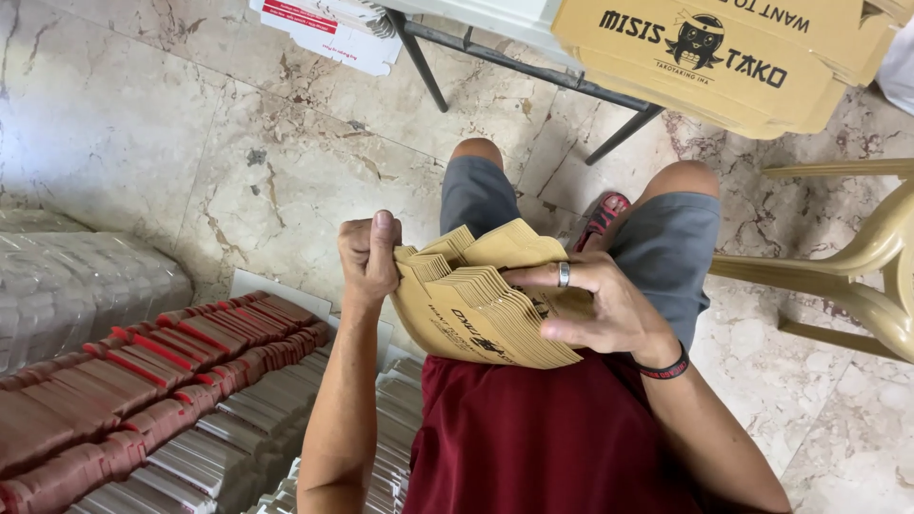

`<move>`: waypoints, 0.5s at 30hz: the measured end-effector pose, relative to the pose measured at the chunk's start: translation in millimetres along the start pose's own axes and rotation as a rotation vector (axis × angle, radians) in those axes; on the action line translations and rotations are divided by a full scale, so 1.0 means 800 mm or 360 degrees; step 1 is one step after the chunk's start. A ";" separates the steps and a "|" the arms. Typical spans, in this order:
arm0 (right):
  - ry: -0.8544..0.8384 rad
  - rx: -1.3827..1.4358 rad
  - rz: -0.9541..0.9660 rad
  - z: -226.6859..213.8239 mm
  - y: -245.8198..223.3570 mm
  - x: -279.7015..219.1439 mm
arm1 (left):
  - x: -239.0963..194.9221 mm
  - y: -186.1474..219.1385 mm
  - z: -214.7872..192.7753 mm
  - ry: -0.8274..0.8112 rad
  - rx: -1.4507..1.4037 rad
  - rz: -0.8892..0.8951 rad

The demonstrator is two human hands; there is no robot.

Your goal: Folding flat cardboard templates into boxes and stacking them on a table.

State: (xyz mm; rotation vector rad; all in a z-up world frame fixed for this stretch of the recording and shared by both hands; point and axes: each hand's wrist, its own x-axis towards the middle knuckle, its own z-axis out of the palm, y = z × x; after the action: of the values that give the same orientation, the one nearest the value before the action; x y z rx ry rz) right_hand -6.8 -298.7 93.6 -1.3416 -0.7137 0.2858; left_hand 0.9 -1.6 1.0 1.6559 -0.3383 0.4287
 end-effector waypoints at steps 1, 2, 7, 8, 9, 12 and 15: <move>-0.0032 -0.0011 -0.0030 -0.002 0.006 -0.003 | 0.000 0.000 0.000 -0.0006 0.0006 -0.0010; -0.0063 -0.0024 -0.0062 -0.004 0.013 -0.005 | 0.001 0.000 -0.001 -0.0013 0.0012 -0.0016; -0.0034 -0.0048 -0.0011 -0.006 0.030 -0.009 | -0.002 -0.005 -0.003 -0.0010 0.0002 -0.0035; -0.0035 -0.0005 -0.0007 -0.007 0.033 -0.009 | -0.003 -0.006 -0.003 -0.0014 0.0000 -0.0045; -0.0036 -0.0003 -0.0004 -0.007 0.035 -0.009 | -0.003 -0.006 -0.003 -0.0012 0.0000 -0.0049; -0.0051 -0.0004 0.0036 -0.009 0.041 -0.011 | -0.003 -0.008 -0.002 -0.0018 -0.0011 -0.0067; -0.0047 0.0002 0.0043 -0.009 0.047 -0.014 | -0.002 -0.007 -0.002 -0.0023 0.0004 -0.0075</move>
State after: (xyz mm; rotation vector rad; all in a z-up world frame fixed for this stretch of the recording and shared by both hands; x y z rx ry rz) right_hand -2.8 -302.2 53.8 -1.3490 -0.7203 0.3286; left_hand 1.5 0.5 -4.5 1.6669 -0.3089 0.3825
